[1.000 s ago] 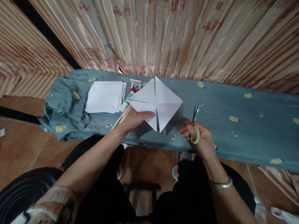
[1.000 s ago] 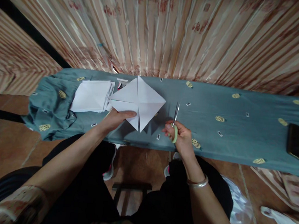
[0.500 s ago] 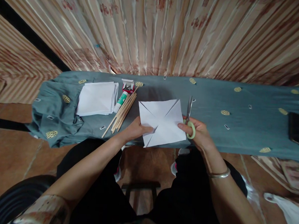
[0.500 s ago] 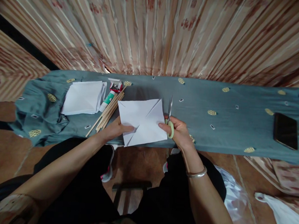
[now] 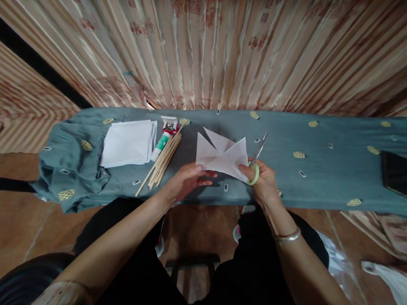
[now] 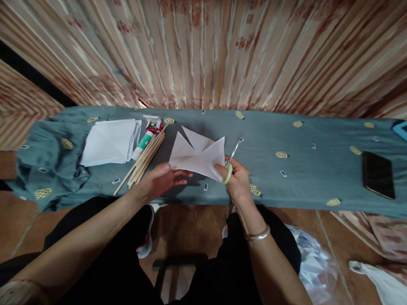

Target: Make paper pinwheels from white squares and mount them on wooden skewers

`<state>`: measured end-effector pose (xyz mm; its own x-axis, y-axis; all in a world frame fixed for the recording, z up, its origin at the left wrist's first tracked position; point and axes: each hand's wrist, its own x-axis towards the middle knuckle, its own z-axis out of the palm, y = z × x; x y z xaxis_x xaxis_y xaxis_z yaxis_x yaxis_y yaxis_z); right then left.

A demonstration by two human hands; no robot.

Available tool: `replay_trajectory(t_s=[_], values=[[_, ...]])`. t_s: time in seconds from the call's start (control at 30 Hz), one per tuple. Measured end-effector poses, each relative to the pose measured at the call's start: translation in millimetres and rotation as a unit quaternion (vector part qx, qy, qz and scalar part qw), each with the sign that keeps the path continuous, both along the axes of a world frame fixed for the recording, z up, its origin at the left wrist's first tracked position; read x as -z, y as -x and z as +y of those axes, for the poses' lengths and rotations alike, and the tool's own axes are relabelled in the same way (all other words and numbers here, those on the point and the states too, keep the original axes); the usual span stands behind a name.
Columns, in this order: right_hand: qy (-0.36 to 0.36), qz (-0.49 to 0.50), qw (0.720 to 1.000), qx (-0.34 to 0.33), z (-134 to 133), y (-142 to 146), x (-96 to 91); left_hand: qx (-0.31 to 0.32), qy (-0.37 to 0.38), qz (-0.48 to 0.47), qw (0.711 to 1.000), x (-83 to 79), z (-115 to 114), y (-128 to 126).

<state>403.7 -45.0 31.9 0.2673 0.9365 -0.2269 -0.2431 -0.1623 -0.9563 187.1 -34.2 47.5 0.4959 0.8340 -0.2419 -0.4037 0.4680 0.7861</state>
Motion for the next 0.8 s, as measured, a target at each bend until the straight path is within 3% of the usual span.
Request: replay_trajectory(t_s=[0.27,0.5,0.7,0.8], values=[[-0.020,-0.018,0.999,0.020,8,14,6.0,-0.033,-0.055,0.040,0.997,1.3,-7,-13],[-0.035,-0.055,0.997,-0.037,7,30,10.5,-0.139,-0.003,0.087,0.986,6.5,-7,-28],[-0.039,-0.110,0.992,-0.058,5,31,13.0,-0.194,-0.097,0.129,0.968,12.4,2,-24],[-0.003,-0.104,0.988,-0.118,0,29,8.0,-0.222,-0.131,0.157,0.954,9.5,11,-13]])
